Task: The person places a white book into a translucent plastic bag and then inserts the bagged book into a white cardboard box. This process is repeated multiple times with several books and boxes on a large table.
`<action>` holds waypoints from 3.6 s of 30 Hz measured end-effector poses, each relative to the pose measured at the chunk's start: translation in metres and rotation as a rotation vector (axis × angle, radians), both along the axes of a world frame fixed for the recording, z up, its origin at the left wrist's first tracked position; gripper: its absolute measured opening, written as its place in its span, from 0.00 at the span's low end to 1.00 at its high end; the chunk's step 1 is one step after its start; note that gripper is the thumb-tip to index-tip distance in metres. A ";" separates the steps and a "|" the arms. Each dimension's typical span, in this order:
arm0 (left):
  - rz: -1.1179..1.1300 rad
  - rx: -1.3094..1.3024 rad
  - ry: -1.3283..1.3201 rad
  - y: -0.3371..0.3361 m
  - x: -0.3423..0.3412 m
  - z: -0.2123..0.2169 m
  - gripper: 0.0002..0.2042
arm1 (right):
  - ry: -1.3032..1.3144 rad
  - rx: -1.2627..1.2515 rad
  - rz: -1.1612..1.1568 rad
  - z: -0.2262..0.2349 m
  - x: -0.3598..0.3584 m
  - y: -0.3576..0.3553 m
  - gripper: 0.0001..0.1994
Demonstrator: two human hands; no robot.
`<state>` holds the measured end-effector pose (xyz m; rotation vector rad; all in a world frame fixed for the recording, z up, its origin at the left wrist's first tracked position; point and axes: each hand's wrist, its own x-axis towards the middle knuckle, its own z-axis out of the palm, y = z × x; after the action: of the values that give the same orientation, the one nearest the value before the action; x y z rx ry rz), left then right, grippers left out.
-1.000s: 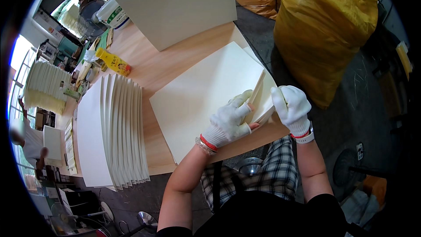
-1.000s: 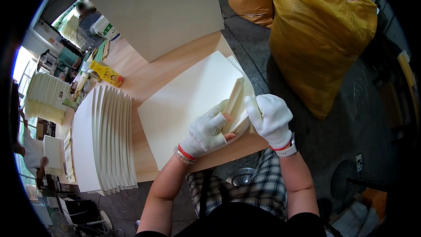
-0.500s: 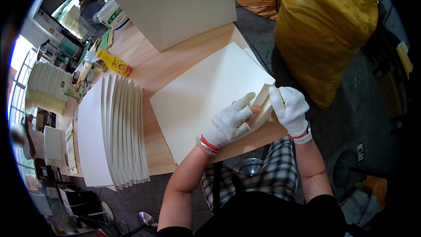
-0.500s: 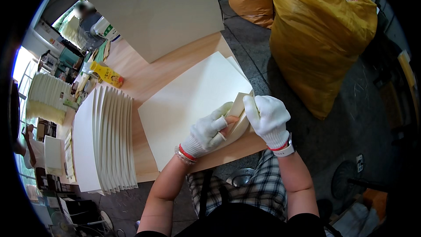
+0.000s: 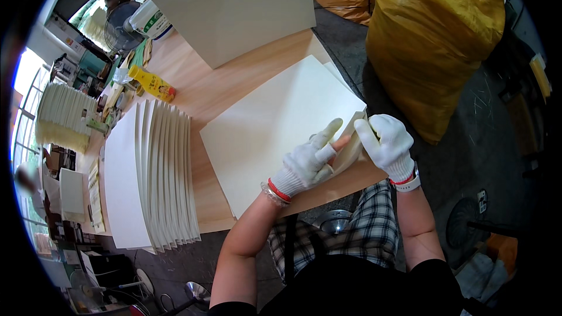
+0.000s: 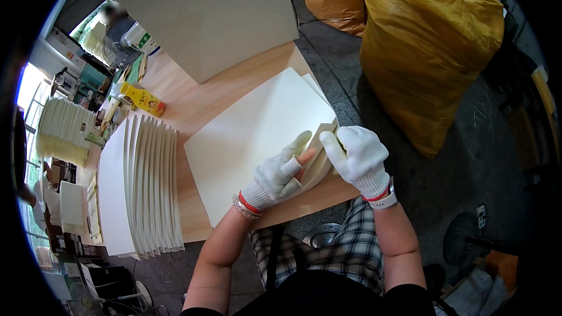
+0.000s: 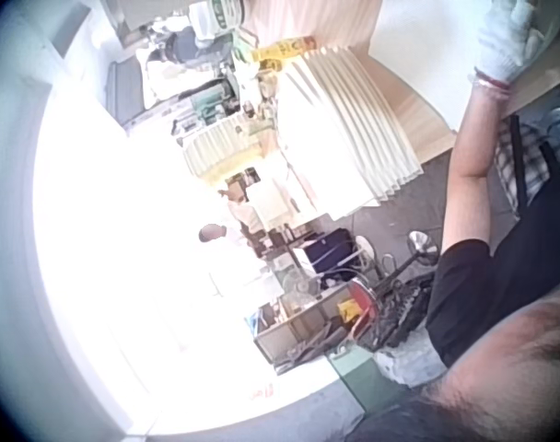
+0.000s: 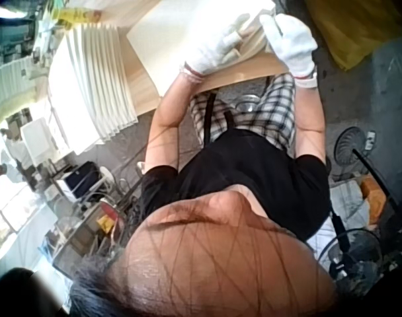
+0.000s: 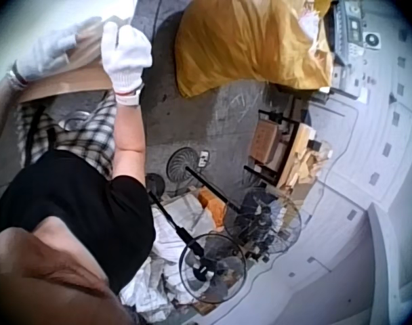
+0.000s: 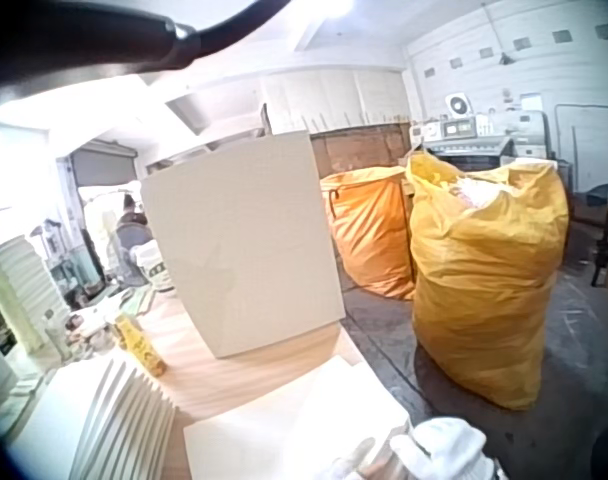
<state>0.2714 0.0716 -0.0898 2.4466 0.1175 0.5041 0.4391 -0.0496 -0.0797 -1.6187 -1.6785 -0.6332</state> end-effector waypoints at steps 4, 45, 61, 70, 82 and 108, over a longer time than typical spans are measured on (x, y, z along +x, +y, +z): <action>-0.036 0.020 0.033 0.007 0.002 -0.008 0.17 | 0.075 -0.010 -0.062 -0.008 -0.001 0.000 0.03; -0.034 0.187 0.039 -0.001 0.001 -0.002 0.28 | 0.284 0.121 0.049 -0.011 0.004 -0.003 0.10; 0.032 0.191 0.250 -0.002 0.025 0.020 0.23 | 0.368 0.068 -0.039 -0.022 0.005 -0.007 0.07; 0.004 0.158 0.317 0.001 0.025 0.026 0.17 | 0.232 0.064 0.010 -0.024 0.011 -0.010 0.04; -0.083 0.162 0.301 0.010 0.024 0.010 0.16 | 0.842 -0.097 0.062 -0.022 0.008 -0.011 0.13; -0.043 0.115 0.193 0.001 0.024 0.012 0.20 | 1.059 -0.156 0.040 -0.024 0.008 -0.009 0.13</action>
<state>0.2958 0.0722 -0.0779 2.6008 0.1183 0.2619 0.4474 -0.0590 -0.1034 -1.5740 -0.9531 0.3729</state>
